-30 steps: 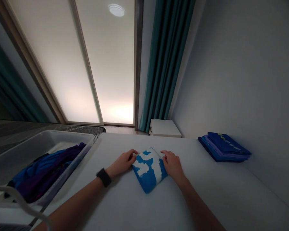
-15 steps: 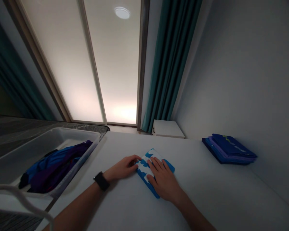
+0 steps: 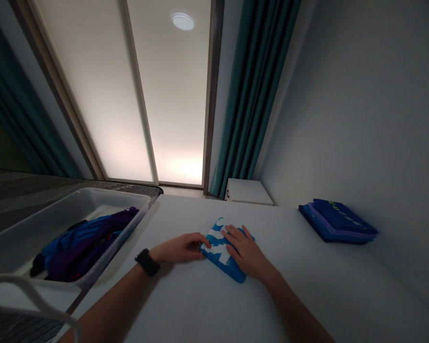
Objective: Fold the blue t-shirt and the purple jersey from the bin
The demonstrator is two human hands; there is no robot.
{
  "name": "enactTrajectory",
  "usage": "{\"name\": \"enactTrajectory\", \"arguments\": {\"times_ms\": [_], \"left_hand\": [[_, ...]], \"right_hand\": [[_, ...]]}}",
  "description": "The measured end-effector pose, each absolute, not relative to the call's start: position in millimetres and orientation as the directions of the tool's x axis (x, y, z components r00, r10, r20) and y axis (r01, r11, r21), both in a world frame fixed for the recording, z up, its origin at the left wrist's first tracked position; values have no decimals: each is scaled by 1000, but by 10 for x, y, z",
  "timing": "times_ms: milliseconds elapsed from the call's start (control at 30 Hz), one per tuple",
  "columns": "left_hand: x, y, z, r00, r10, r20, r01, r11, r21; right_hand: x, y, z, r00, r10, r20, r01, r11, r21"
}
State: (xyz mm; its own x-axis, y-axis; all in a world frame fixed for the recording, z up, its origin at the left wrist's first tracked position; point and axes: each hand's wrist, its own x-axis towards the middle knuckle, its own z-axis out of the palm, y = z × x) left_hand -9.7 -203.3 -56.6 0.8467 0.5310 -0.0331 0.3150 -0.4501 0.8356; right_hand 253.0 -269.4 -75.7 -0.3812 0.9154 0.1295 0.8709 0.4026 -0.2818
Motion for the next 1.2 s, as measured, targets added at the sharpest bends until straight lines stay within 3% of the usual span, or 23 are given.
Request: {"name": "enactTrajectory", "arguments": {"times_ms": [167,333,467,633,833,900,967,1067,1133,1200], "left_hand": [[-63,-2119,-518,855,506,-115,384,-468,796],[42,-2224,-515,855,518,-38,370,-556,745],[101,-2255,-522,837,547,-4,414,-628,659],[122,-2252,-498,854,520,10,380,-636,672],[10,-2163,-510,882,469,-50,340,-558,757],[-51,-2091,-554,839,542,-48,346,-463,816],[-71,-2032,-607,697,716,44,380,-421,824],[26,-2032,-678,511,817,267,467,-525,712],[154,-2093,-723,566,752,338,495,-638,590],[280,-2172,-777,670,672,317,498,-723,479]], "right_hand": [[2776,-2485,-902,-139,974,180,941,186,-282],[2743,-2565,-901,-26,985,172,940,82,-330],[2573,-2780,-814,-49,999,5,940,48,-338],[2550,-2825,-746,-200,974,-108,926,152,-346],[2745,-2651,-777,-315,946,-74,822,233,-519],[2766,-2626,-835,-240,971,-22,768,176,-616],[2770,-2601,-909,-109,994,13,698,85,-711],[2763,-2544,-1029,60,998,11,596,-26,-803],[2751,-2506,-1098,103,995,14,593,-50,-803],[2735,-2487,-1147,66,997,39,663,-15,-749]]}}
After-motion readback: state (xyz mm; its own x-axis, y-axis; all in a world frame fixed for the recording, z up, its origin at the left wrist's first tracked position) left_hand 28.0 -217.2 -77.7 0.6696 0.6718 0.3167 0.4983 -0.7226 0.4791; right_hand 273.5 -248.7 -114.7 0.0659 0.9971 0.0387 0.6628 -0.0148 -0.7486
